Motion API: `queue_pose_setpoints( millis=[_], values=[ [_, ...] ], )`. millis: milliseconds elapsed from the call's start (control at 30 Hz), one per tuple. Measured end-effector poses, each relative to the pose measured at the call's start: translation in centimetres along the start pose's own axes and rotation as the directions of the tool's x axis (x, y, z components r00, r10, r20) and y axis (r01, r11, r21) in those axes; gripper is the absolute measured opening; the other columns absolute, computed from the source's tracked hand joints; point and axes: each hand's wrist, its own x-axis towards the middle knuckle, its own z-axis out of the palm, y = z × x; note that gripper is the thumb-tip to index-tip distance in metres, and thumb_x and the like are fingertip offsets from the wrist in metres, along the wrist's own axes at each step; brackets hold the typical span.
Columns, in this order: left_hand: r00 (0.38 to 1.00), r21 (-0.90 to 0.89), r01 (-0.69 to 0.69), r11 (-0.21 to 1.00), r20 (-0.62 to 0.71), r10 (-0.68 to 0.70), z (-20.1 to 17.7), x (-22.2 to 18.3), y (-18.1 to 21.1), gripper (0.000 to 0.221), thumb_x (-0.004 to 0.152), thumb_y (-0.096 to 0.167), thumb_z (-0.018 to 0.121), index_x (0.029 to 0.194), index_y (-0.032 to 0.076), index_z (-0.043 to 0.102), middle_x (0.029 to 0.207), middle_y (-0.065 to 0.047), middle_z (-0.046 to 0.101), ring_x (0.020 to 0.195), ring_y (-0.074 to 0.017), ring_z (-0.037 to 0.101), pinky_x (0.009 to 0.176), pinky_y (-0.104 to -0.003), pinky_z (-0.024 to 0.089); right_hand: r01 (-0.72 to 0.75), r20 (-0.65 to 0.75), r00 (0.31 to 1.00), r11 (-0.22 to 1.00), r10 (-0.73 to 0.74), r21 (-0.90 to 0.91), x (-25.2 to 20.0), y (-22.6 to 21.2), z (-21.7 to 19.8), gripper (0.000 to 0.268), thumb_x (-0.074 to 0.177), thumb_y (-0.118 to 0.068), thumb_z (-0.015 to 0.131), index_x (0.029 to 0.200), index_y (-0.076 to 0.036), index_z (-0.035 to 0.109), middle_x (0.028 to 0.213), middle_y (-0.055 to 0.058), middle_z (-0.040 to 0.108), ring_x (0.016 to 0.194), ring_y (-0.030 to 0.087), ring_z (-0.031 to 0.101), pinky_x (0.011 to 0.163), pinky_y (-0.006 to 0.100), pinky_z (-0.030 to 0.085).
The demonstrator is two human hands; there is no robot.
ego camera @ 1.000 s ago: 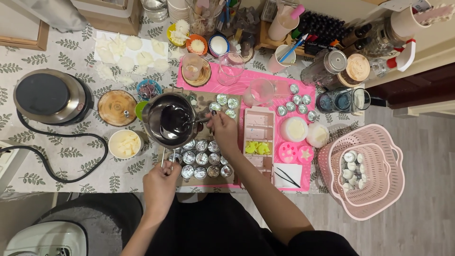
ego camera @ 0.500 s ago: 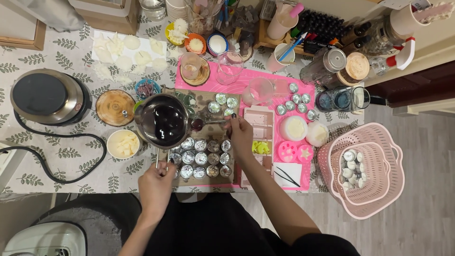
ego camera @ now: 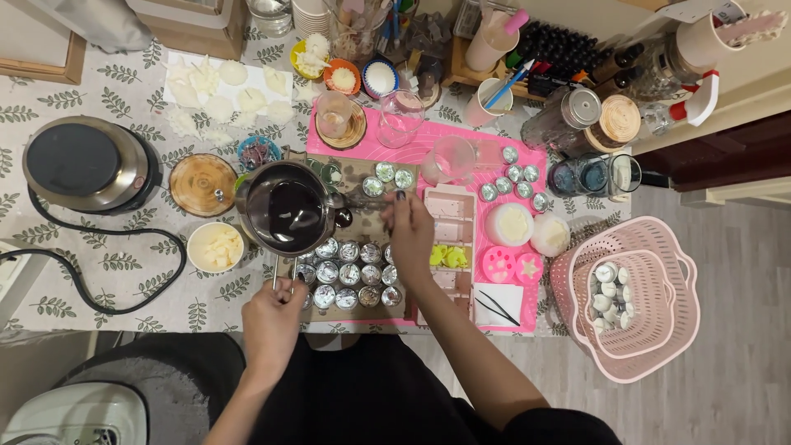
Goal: Pour liquid wax from a pot into small tea light containers using a spoon.
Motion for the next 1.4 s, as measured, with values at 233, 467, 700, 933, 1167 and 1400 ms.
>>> queue_pose_setpoints(
  millis=[233, 467, 700, 933, 1167, 1400],
  values=[
    [1.000, -0.063, 0.026, 0.998, -0.007, -0.026, -0.5, -0.9, 0.7, 0.023, 0.087, 0.020, 0.073, 0.092, -0.003, 0.073, 0.064, -0.009, 0.069, 0.055, -0.0131, 0.057, 0.056, -0.031, 0.047, 0.010, 0.180, 0.983, 0.988, -0.038, 0.153, 1.8, 0.9, 2.8, 0.025, 0.108, -0.019, 0.052, 0.107, -0.003, 0.071, 0.076, -0.003, 0.061, 0.063, 0.003, 0.047, 0.056, 0.022, 0.039],
    [0.999, -0.087, -0.001, 0.996, -0.047, -0.003, 0.0, -1.6, -0.5, 0.024, 0.084, 0.020, 0.075, 0.089, -0.004, 0.072, 0.062, -0.009, 0.066, 0.054, -0.0128, 0.058, 0.057, -0.030, 0.048, -0.124, 0.273, 0.958, 0.987, 0.091, 0.104, 1.9, 4.6, 3.2, 0.026, 0.107, -0.020, 0.052, 0.105, -0.004, 0.072, 0.074, -0.001, 0.062, 0.059, 0.004, 0.046, 0.052, 0.022, 0.035],
    [0.998, -0.083, -0.010, 0.997, -0.056, 0.005, 0.5, -2.0, -0.3, 0.023, 0.085, 0.019, 0.074, 0.088, -0.004, 0.073, 0.059, -0.009, 0.065, 0.051, -0.0143, 0.054, 0.054, -0.031, 0.045, -0.335, 0.243, 0.931, 0.902, 0.272, 0.272, 2.9, 7.2, 0.5, 0.026, 0.105, -0.019, 0.053, 0.106, -0.001, 0.072, 0.075, 0.002, 0.065, 0.063, 0.008, 0.053, 0.058, 0.023, 0.039],
    [0.997, -0.121, 0.054, 0.991, -0.046, -0.060, 1.0, -2.0, -0.2, 0.023, 0.086, 0.021, 0.073, 0.091, -0.002, 0.075, 0.061, -0.007, 0.067, 0.051, -0.0135, 0.056, 0.052, -0.033, 0.043, -0.303, 0.147, 0.952, 0.885, 0.267, 0.354, 3.3, 7.7, -2.7, 0.023, 0.106, -0.019, 0.054, 0.103, -0.001, 0.070, 0.072, 0.000, 0.061, 0.060, 0.007, 0.048, 0.056, 0.024, 0.037],
    [0.996, -0.086, 0.060, 0.994, -0.057, -0.065, 0.7, -1.9, 0.0, 0.023, 0.085, 0.021, 0.073, 0.094, 0.000, 0.077, 0.063, -0.006, 0.070, 0.052, -0.0107, 0.059, 0.054, -0.029, 0.046, -0.088, 0.049, 0.995, 0.992, 0.084, 0.088, 0.4, 5.0, -1.6, 0.025, 0.107, -0.018, 0.051, 0.106, -0.002, 0.070, 0.076, 0.001, 0.066, 0.063, 0.007, 0.054, 0.057, 0.025, 0.046],
    [0.996, -0.213, 0.086, 0.973, -0.019, -0.092, -0.1, -2.2, 1.1, 0.022, 0.088, 0.021, 0.071, 0.093, 0.000, 0.076, 0.058, -0.004, 0.066, 0.048, -0.0094, 0.055, 0.049, -0.028, 0.043, 0.193, 0.102, 0.979, 0.953, -0.174, -0.233, -2.2, 1.3, -1.4, 0.027, 0.106, -0.017, 0.048, 0.111, -0.002, 0.069, 0.084, 0.002, 0.069, 0.070, 0.007, 0.061, 0.061, 0.024, 0.048]
  ],
)
